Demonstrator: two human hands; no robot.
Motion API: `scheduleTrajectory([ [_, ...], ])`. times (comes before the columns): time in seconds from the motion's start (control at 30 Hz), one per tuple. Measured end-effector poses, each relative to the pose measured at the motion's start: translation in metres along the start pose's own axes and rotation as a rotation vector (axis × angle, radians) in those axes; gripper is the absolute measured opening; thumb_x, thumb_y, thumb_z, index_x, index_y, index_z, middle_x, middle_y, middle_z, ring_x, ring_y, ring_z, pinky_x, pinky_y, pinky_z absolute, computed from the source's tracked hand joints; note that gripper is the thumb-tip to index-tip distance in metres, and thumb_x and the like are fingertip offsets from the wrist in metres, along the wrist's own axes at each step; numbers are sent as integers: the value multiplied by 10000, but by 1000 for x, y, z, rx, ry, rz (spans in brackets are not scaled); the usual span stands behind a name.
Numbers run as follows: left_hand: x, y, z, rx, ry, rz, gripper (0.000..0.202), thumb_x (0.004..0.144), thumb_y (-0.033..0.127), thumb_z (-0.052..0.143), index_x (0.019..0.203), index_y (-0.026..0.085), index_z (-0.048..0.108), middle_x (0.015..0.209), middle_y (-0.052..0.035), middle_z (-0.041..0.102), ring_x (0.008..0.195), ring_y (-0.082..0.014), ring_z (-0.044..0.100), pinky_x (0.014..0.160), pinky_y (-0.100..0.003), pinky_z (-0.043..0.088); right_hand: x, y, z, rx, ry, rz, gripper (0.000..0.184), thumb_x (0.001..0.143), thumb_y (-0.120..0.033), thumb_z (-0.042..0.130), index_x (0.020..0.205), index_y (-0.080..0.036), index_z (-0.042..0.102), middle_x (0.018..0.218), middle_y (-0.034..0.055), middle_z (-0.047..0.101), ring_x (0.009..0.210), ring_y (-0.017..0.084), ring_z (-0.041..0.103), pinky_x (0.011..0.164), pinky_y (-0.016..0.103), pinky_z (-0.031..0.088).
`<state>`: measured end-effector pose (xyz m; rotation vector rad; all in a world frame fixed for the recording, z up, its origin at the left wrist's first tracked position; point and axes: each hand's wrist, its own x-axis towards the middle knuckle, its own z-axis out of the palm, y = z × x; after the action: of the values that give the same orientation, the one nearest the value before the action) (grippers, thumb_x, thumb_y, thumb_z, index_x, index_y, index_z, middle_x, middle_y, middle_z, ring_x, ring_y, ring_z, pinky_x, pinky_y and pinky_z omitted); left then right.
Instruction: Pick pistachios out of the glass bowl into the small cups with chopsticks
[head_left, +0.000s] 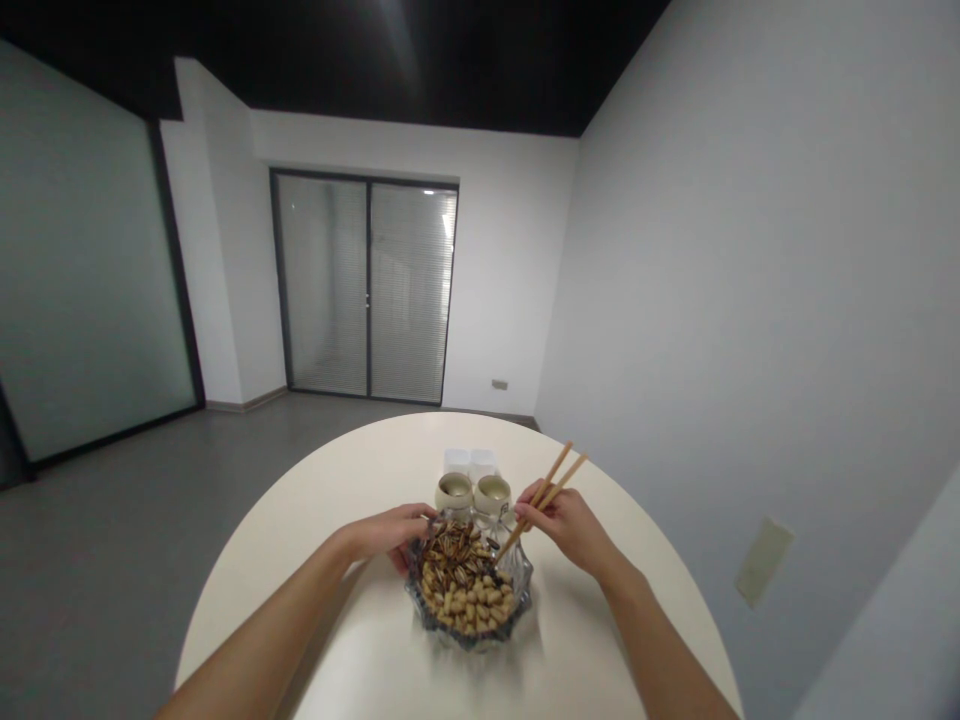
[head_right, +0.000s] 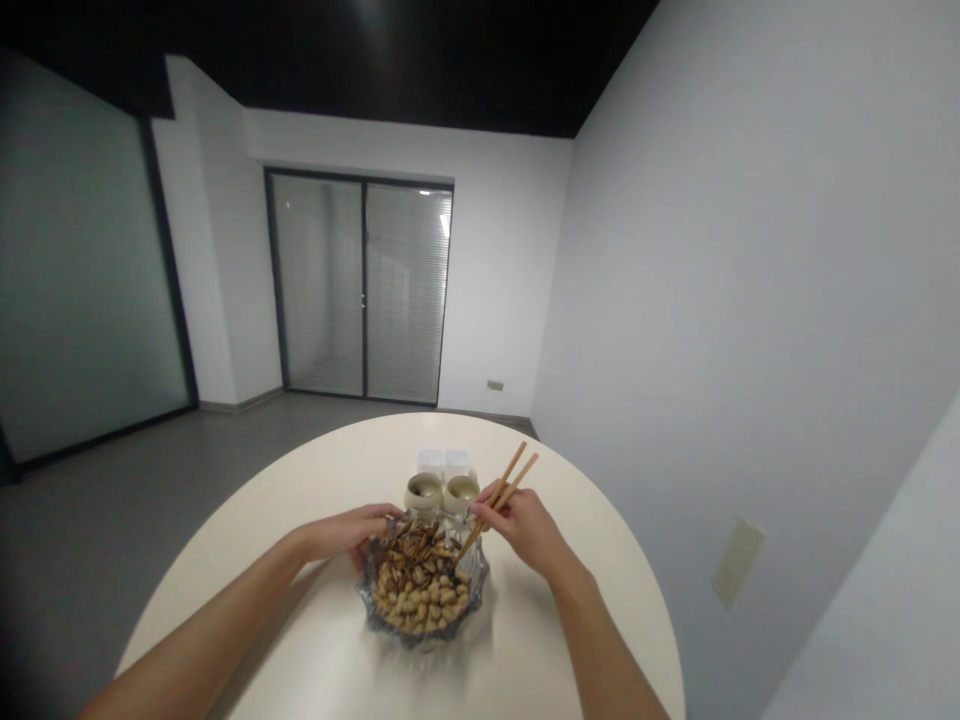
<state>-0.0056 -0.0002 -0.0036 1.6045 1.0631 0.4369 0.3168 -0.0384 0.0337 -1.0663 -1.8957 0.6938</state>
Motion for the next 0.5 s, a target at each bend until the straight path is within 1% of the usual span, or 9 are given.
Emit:
scheduleTrajectory([
  [0.2,1,-2,-1,7,-10,-10,595,737,483,675,1252,187,633,1099,-97,723,805,-248,729,573,-290,583,0,-5,1,12,-15,3,422,891,-616,753,853,-195,750,773,62,776,731,239,758,697,322,599],
  [0.33,2,-2,-1,-3,-7,-7,579,727,484,686,1225,192,639,1100,-97,725,798,-246,729,558,-279,567,-1,-9,2,24,-26,-3,401,892,-599,760,844,-200,748,767,59,778,733,244,759,702,326,599],
  [0.5,0,1,0,-16,-11,-11,612,700,495,690,1225,187,632,1109,-102,725,799,-253,730,547,-286,565,0,-7,1,13,-31,-1,382,899,-584,759,853,-205,752,774,57,781,739,246,760,699,324,593],
])
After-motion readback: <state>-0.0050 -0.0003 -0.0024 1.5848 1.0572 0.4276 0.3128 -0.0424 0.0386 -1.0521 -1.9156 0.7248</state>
